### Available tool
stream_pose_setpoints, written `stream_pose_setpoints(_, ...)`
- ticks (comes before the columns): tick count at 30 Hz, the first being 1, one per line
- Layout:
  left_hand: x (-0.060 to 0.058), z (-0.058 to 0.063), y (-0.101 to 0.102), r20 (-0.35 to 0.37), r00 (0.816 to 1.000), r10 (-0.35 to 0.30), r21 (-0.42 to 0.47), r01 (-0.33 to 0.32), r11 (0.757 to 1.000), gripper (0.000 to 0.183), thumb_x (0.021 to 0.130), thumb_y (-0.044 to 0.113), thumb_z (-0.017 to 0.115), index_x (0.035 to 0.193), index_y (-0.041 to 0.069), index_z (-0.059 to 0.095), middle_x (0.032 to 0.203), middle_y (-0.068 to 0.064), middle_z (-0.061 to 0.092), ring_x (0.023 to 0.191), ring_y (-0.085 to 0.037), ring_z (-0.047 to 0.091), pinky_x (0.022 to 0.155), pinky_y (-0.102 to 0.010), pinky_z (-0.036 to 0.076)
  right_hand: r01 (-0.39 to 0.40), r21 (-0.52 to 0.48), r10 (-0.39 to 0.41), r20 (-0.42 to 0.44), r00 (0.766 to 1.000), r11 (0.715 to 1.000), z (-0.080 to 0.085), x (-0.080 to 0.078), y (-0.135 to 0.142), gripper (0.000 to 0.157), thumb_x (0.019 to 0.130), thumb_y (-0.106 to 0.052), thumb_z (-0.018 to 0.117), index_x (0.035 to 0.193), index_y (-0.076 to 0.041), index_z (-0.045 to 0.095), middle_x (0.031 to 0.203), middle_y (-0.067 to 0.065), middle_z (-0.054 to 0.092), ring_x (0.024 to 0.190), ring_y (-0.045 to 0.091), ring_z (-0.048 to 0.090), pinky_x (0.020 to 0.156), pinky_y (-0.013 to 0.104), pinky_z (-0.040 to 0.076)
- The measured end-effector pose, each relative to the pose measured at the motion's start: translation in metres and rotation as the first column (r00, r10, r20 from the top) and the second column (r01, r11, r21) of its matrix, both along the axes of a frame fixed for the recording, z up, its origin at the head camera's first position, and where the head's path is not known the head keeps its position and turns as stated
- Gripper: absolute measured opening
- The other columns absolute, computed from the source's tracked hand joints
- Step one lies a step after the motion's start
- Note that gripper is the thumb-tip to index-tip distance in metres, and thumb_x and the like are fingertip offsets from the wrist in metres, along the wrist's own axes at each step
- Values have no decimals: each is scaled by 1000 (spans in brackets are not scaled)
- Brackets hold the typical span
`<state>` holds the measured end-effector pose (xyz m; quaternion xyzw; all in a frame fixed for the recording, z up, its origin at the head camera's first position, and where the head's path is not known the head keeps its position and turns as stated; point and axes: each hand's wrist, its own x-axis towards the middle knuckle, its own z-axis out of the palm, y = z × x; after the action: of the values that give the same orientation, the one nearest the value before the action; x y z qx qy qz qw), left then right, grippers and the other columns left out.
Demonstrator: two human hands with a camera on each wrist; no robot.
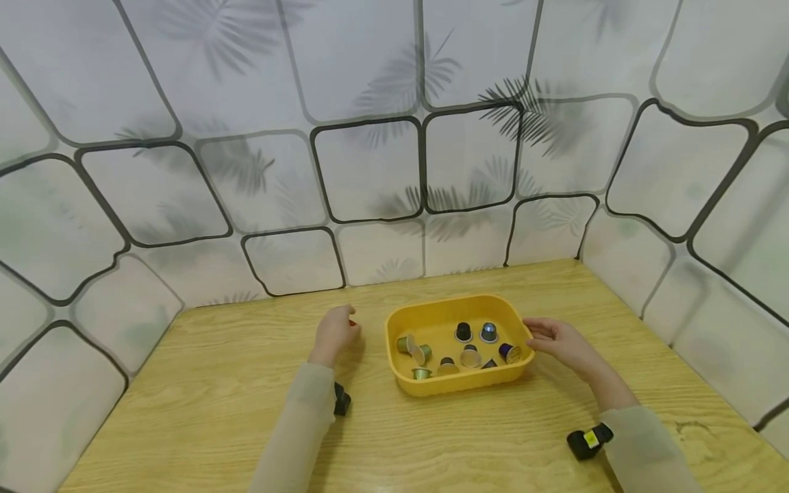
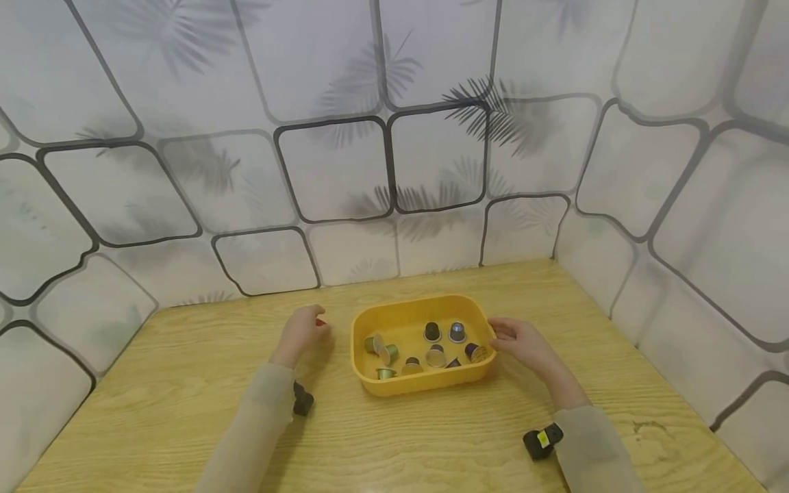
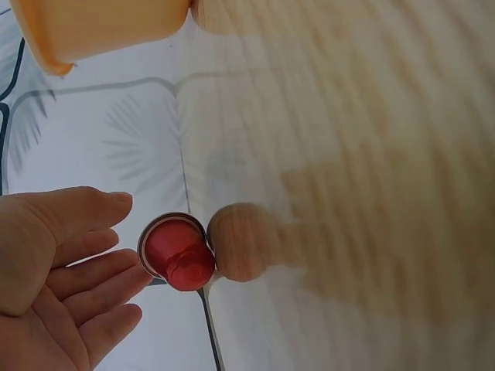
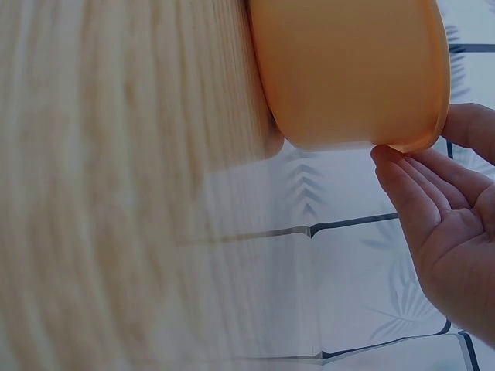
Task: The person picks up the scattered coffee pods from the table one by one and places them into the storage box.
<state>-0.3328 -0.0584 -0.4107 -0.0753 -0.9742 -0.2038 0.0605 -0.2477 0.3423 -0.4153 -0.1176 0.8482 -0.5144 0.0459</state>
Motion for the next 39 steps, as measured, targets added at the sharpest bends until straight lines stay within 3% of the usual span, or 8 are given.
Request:
stream_pose_setpoints(9,-3,-2,-5,26,1000,-7,-14,8,1000,32,79,11,65,107,-3,60,102,-16,60,91,-28,56,76,-39,46,2,0,-2,0,1000,1000,0,0,0,53,90,-14,52,130,14,30,130,31,33,118,42,34,92,42,36)
stream_pose_setpoints(13,-1,-2,-6,29,999,-44,-30,45,999,19,78,13,67,89,-3,62,83,-12,61,72,-22,55,64,-34,46,1,-1,-1,1,1000,1000,0,0,0,54,90,-14,52,130,14,30,131,31,32,119,42,33,92,44,35)
stream_pose_setpoints(17,1,-4,-5,63,995,-81,-19,83,996,14,78,12,66,73,1,58,65,-5,52,58,-17,43,52,-27,36,0,0,0,-3,1000,1000,-1,-1,0,54,90,-15,52,130,13,30,131,31,32,119,42,32,92,44,34)
stream_pose_setpoints(23,3,-5,-2,151,983,-102,33,98,995,12,77,10,66,75,2,57,64,-4,49,57,-16,42,51,-24,35,3,-7,-3,0,1000,1000,-2,-1,1,54,89,-14,53,130,13,30,130,31,33,118,42,33,92,44,35)
stream_pose_setpoints(39,2,-5,-2,160,981,-107,5,108,994,14,73,8,71,76,3,57,66,-3,50,60,-16,44,54,-26,37,-4,-11,4,1,1000,1000,0,-1,0,53,89,-12,53,129,14,31,130,32,33,118,42,34,91,41,36)
